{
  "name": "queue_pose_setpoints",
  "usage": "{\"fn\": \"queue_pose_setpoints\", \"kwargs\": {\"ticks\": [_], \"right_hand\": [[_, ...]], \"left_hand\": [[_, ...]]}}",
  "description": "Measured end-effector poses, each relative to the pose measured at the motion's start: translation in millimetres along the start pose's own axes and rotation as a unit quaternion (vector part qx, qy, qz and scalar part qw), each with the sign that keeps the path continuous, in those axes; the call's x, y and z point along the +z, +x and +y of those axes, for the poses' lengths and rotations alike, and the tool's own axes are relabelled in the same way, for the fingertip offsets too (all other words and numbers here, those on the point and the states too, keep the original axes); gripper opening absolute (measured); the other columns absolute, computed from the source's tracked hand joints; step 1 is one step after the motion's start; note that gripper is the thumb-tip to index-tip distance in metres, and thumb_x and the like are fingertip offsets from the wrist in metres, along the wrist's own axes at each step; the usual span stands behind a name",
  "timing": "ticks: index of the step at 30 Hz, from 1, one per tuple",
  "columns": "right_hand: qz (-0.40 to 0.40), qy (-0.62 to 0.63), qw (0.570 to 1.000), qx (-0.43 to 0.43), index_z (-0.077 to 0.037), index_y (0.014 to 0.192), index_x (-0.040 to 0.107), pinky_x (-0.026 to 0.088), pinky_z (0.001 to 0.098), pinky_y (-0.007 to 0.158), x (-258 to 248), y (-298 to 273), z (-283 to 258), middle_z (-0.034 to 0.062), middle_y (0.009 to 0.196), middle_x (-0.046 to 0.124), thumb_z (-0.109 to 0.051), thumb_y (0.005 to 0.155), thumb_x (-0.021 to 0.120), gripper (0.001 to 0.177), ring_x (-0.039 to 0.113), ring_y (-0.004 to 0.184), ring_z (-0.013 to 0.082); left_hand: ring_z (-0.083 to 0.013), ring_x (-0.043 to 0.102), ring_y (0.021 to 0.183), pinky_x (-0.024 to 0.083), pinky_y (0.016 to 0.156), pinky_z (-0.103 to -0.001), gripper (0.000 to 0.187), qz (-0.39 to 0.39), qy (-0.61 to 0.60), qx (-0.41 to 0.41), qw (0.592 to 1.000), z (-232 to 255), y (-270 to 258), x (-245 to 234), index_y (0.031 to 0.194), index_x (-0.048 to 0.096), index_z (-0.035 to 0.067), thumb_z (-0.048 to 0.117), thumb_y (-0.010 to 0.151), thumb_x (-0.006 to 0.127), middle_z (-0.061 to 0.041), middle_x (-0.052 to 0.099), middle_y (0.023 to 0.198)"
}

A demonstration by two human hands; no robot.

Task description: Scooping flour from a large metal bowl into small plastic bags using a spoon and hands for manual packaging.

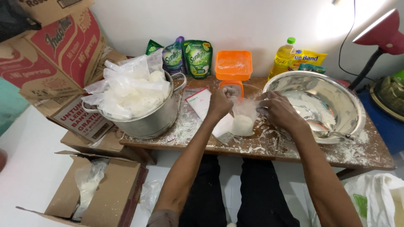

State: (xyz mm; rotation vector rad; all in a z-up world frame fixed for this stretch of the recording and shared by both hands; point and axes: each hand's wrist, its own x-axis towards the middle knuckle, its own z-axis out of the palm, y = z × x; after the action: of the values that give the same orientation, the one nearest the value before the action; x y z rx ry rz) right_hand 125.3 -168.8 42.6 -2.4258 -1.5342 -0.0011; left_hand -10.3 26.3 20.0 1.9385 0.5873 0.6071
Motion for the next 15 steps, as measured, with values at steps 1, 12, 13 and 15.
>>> {"fn": "queue_pose_setpoints", "kwargs": {"ticks": [1,12,13,15], "right_hand": [[0.0,0.01,1.0,-0.006,-0.022,0.101,0.08,0.05,0.0504,0.101,6.7,4.5,5.1,0.0047,0.122,0.066,-0.03,0.094,0.069,0.015,0.058,0.129,0.0356],[-0.011,-0.019,1.0,-0.017,-0.015,0.096,0.076,0.052,0.0504,0.096,11.0,8.8,16.9,0.0094,0.107,0.068,-0.019,0.095,0.064,0.012,0.062,0.121,0.0355],[-0.009,-0.025,0.999,-0.017,-0.016,0.096,0.074,0.053,0.0506,0.095,12.1,9.4,19.4,0.0087,0.107,0.069,-0.021,0.094,0.065,0.01,0.063,0.121,0.035],[-0.008,-0.032,0.999,-0.017,-0.017,0.095,0.072,0.054,0.0509,0.095,11.0,9.3,19.4,0.0079,0.107,0.069,-0.023,0.093,0.065,0.009,0.063,0.121,0.0344]], "left_hand": [[-0.0351,0.073,0.093,0.057,0.089,-0.048,0.032,0.007,0.051,0.02,0.998,9.3,-6.5,-6.5,0.112,0.076,0.009,0.015,0.082,0.066,-0.013,0.072,0.084],[-0.0425,0.056,0.124,0.055,0.098,-0.051,0.031,-0.131,0.341,0.234,0.901,26.0,-8.6,-27.4,0.106,0.078,0.009,0.028,0.082,0.075,-0.015,0.058,0.116],[-0.0422,0.06,0.118,0.057,0.096,-0.051,0.026,-0.141,0.36,0.24,0.891,27.6,-6.2,-29.6,0.104,0.079,0.009,0.025,0.084,0.075,-0.015,0.063,0.111],[-0.0418,0.064,0.111,0.058,0.094,-0.051,0.021,-0.152,0.378,0.246,0.879,22.9,-0.5,-29.7,0.102,0.08,0.01,0.022,0.087,0.075,-0.014,0.067,0.106]]}}
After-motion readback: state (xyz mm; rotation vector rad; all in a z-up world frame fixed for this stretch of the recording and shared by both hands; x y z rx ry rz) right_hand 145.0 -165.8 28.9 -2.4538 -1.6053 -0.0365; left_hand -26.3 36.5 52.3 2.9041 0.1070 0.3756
